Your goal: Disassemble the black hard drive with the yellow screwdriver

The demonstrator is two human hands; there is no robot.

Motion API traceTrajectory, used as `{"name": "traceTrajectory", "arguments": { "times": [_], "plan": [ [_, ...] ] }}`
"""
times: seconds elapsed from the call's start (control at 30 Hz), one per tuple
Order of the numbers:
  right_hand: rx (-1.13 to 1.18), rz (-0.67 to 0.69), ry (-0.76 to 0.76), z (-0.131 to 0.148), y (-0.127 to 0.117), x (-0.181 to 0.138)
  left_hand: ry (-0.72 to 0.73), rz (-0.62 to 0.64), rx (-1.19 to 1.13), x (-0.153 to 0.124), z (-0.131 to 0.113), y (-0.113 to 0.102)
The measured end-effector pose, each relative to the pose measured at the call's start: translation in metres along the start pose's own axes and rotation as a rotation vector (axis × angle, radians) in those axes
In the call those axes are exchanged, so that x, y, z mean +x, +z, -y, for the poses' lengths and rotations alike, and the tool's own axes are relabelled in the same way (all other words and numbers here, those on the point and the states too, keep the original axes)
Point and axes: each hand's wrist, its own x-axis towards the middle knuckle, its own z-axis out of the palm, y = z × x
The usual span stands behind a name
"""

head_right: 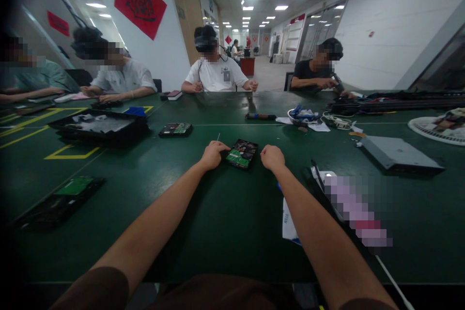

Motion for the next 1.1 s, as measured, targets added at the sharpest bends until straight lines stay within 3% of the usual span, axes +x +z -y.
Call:
{"name": "traceTrajectory", "arguments": {
  "times": [0.27, 0.33, 0.4, 0.47, 0.67, 0.87, 1.03, 1.1],
  "plan": [
    [-0.039, -0.073, 0.102, -0.013, -0.009, 0.010, 0.018, -0.022, -0.008, 0.001, 0.004, 0.003],
    [-0.024, -0.146, 0.054, -0.005, -0.007, 0.012, 0.028, -0.039, -0.011, 0.002, 0.005, 0.005],
    [0.017, -0.187, -0.090, 0.008, -0.001, 0.013, 0.041, -0.066, -0.018, 0.003, 0.007, 0.007],
    [0.079, -0.141, -0.203, 0.021, 0.004, 0.012, 0.059, -0.085, -0.034, 0.003, 0.009, 0.009],
    [0.152, -0.027, -0.151, 0.038, 0.009, 0.008, 0.115, -0.162, -0.136, 0.005, 0.017, 0.009],
    [-0.014, -0.014, -0.166, 0.035, -0.003, -0.021, 0.067, -0.291, -0.194, 0.007, 0.022, 0.009],
    [-0.134, 0.092, -0.159, 0.045, -0.016, -0.060, 0.058, -0.332, -0.231, 0.009, 0.024, 0.012],
    [-0.174, 0.049, -0.146, 0.051, -0.021, -0.070, 0.018, -0.367, -0.222, 0.009, 0.027, 0.013]
  ]
}}
